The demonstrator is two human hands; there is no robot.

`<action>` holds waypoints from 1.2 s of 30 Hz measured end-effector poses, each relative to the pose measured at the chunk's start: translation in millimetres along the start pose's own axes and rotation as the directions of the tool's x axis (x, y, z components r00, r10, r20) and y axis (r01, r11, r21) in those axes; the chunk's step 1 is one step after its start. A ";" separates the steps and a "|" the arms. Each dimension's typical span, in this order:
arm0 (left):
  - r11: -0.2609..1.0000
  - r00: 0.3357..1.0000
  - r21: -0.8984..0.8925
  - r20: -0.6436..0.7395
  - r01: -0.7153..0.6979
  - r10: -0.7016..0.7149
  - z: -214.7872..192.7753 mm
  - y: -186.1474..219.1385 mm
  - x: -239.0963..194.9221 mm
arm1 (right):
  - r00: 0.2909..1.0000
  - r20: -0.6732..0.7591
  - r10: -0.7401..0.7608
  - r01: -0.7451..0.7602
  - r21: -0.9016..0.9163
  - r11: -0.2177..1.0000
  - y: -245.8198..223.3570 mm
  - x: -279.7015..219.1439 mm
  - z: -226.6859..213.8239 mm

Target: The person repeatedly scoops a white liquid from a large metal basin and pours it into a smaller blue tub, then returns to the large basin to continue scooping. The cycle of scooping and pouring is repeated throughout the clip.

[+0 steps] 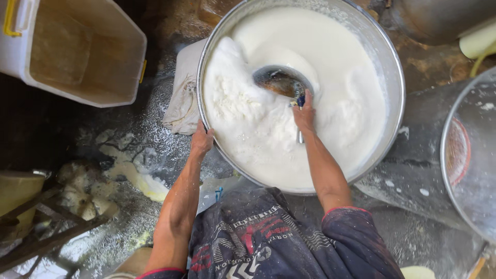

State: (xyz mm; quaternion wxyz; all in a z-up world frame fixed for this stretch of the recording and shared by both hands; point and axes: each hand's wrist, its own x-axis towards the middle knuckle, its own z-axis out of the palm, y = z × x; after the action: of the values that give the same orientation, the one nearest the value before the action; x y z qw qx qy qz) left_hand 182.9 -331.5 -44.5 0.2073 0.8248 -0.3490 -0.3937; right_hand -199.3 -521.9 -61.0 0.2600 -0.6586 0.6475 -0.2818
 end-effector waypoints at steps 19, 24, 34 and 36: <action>0.970 0.971 -0.138 0.103 -0.200 0.215 -1.2 -4.8 12.8 | 0.543 -0.139 0.828 -0.297 0.891 0.344 0.5 -240.6 -145.7; 0.965 0.971 -0.162 0.086 -0.206 0.222 -9.1 4.3 4.5 | 0.532 0.069 0.844 -0.184 0.982 0.036 11.3 -221.8 -110.1; 0.988 0.990 -0.086 0.042 -0.130 0.134 -14.2 17.2 -13.3 | 0.764 0.343 0.546 -0.260 0.939 -0.225 31.9 -68.3 -37.8; 0.998 0.997 -0.021 0.052 -0.063 0.065 -16.8 22.1 -17.0 | 0.765 0.381 0.519 -0.271 0.922 -0.278 30.7 -33.8 -22.1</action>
State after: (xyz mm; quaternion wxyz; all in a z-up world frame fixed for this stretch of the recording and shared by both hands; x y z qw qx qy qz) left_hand 179.5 -332.6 -12.2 0.2186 0.8004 -0.3767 -0.4118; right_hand -236.8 -488.4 -68.3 0.6718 0.0364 0.4211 -0.6083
